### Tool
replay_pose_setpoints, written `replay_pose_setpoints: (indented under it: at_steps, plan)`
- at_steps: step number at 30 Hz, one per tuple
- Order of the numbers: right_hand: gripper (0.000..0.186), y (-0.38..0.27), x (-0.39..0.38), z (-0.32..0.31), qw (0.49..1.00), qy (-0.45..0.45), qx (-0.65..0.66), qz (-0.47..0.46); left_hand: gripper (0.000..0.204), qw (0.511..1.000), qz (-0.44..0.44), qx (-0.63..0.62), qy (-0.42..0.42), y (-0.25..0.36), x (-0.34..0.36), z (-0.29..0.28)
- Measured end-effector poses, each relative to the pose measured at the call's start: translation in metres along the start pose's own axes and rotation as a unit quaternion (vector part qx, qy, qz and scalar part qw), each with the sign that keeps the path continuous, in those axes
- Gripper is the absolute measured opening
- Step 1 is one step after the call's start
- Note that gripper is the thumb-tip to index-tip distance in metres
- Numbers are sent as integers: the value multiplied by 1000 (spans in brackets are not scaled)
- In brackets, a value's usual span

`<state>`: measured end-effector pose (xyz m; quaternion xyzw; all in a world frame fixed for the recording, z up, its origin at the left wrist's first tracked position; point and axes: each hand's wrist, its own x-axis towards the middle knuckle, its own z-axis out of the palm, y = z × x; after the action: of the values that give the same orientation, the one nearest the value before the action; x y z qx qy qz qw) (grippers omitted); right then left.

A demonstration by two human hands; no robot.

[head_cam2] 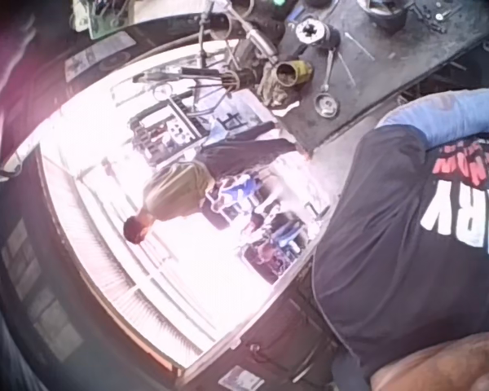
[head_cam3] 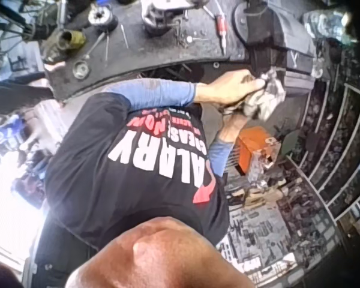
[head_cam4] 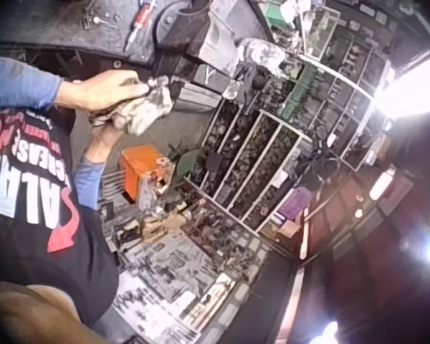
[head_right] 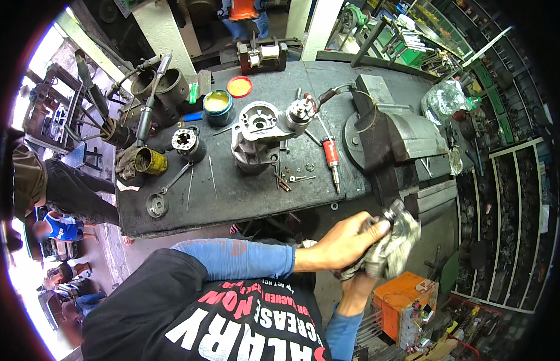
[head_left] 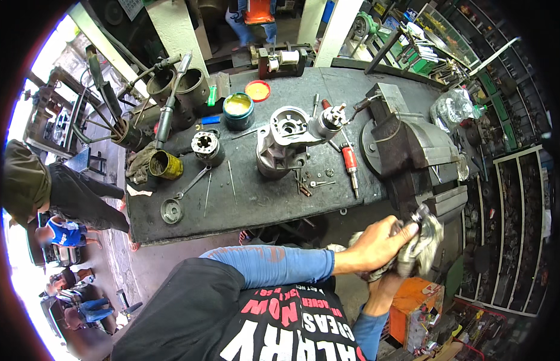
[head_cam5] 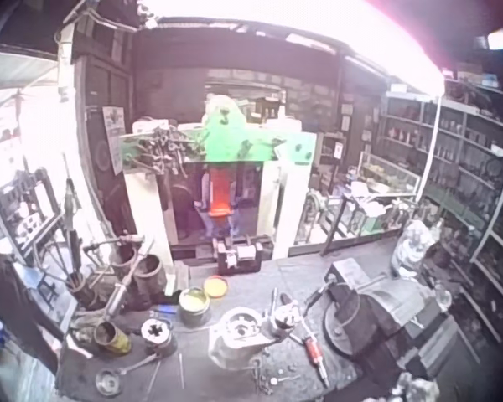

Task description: The person cleans and assembles mechanical components on a workbench, using a hammer, screwdriver, and cloth. They wipe parts, fit a cylindrical component into a housing, and use a bench grinder to smooth edges before reassembling the unit.

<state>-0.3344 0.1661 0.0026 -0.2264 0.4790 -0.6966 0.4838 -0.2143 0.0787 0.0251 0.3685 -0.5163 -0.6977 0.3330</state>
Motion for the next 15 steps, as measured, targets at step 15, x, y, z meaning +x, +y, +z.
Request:
replay_pose_setpoints:
  at_steps: [15]
  plan:
    - [90,-40,20,-5,897,-274,337,78,59,957,39,89,-273,-31,-15,-81]
